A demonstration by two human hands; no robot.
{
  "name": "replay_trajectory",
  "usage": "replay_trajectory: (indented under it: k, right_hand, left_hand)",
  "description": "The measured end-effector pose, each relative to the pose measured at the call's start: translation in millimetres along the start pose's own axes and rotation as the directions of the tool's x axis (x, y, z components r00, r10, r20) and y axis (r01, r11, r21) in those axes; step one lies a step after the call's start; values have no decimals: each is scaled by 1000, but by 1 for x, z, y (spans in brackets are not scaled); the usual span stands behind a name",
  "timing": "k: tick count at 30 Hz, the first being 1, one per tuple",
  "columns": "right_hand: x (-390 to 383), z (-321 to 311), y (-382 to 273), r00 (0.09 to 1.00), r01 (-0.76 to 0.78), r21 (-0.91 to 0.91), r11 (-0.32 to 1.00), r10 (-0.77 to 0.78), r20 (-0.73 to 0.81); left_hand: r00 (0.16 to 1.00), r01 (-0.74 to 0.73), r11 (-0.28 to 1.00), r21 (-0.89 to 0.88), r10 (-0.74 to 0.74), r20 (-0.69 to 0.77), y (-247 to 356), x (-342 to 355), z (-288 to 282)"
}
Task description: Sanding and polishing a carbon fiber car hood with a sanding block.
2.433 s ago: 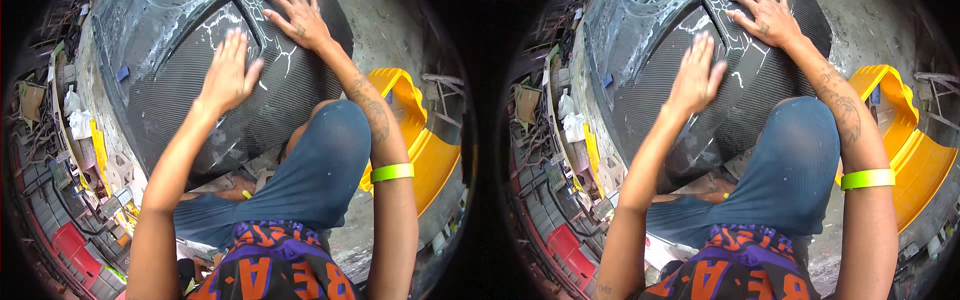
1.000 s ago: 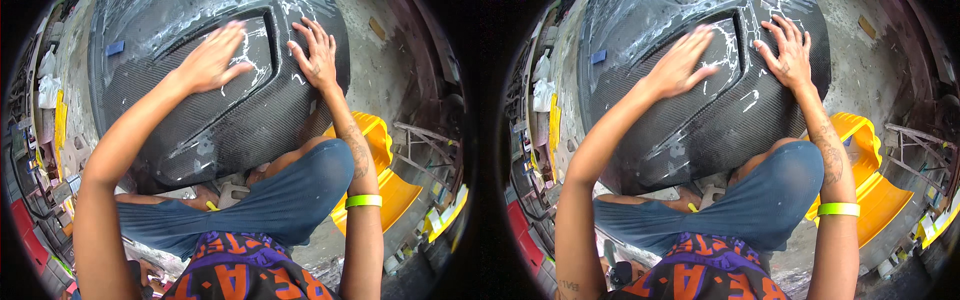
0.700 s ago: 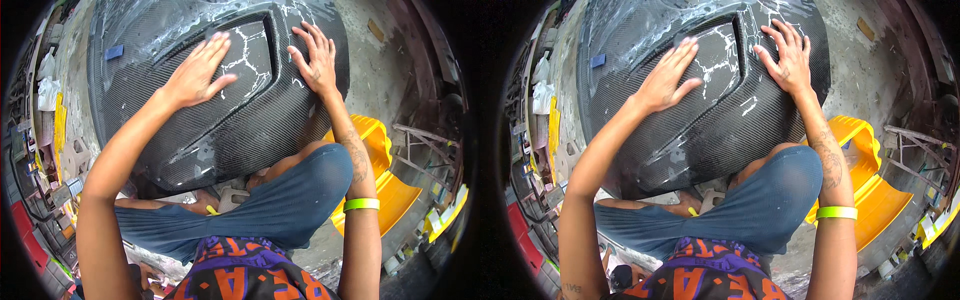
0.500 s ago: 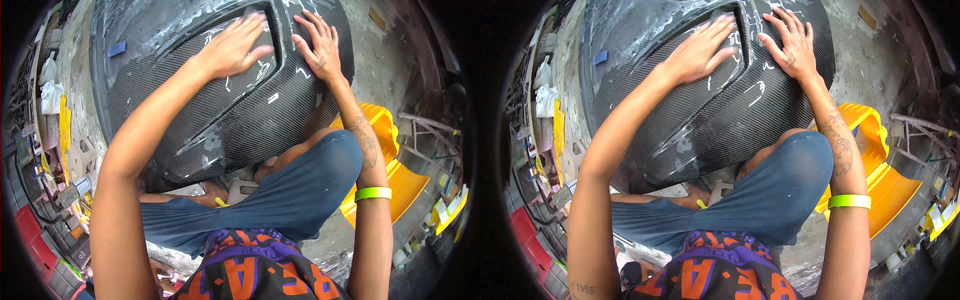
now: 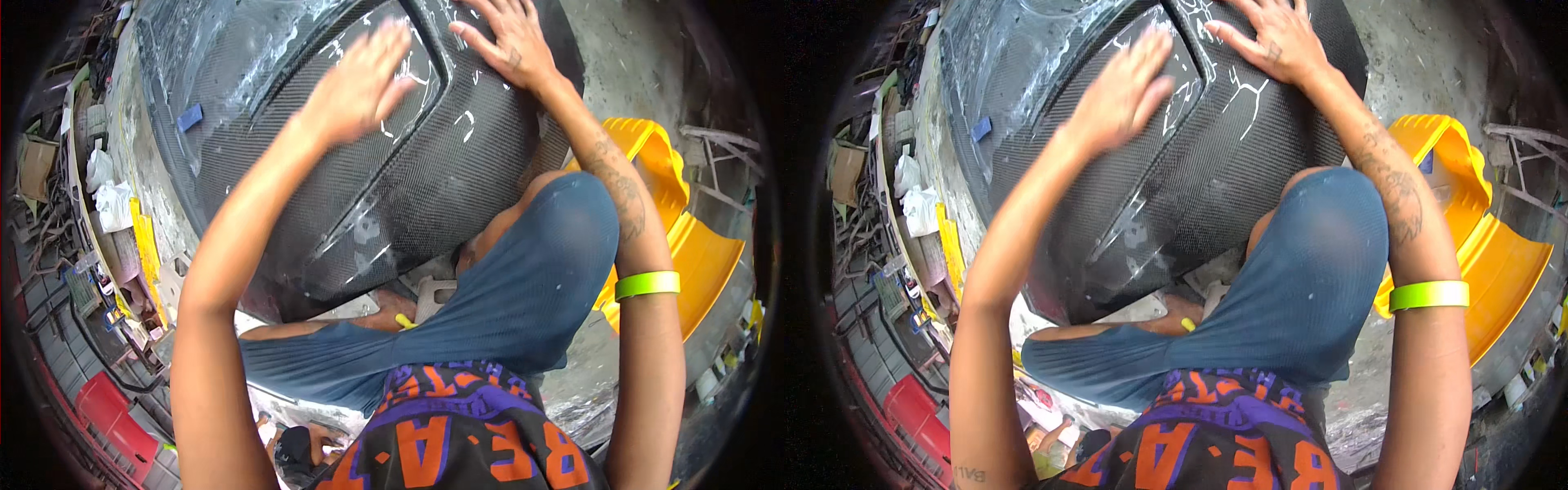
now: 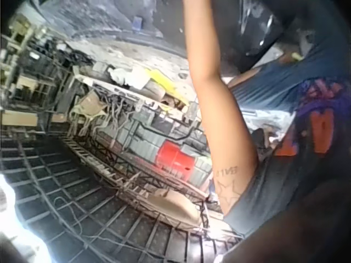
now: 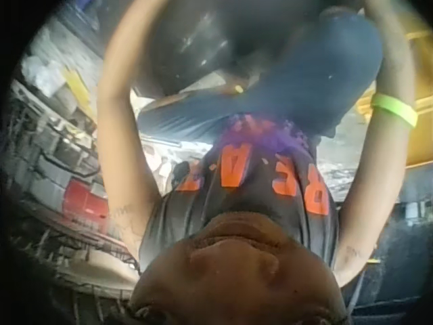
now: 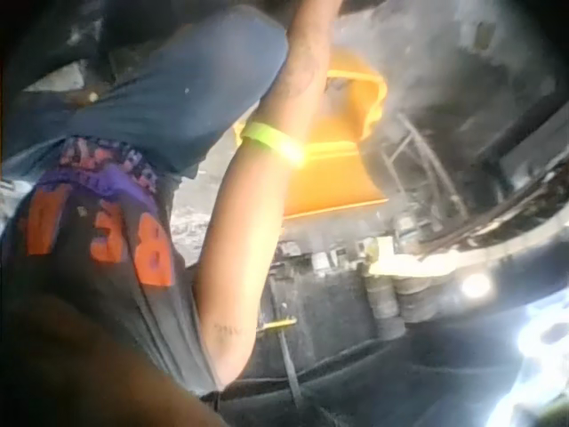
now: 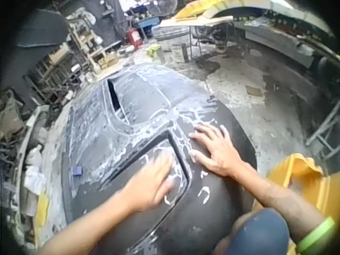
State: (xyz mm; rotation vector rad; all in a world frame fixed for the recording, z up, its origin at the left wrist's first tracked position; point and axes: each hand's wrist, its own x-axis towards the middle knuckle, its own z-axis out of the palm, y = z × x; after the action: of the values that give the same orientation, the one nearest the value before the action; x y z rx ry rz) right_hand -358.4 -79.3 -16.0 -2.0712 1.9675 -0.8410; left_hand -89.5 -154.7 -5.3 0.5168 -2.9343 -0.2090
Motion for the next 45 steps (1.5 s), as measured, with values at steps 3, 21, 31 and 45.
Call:
replay_trajectory:
  k: [3,21,31,45]
  right_hand:
    - [-1,0,2,1000,19,11,1000,-19,-10]
    - [-3,2,3,999,23,28,999,-22,-41]
    - [-3,2,1,999,13,11,1000,-12,-47]
    - [-1,27,25,981,104,-82,991,-116,-156]
  left_hand:
    - [996,37,999,32,-35,-79,-5,16,3]
    - [990,103,995,-4,-103,-100,17,10,4]
    - [987,138,990,24,-136,-86,24,12,3]
    - [817,462,857,-231,-512,-266,34,-39,-15]
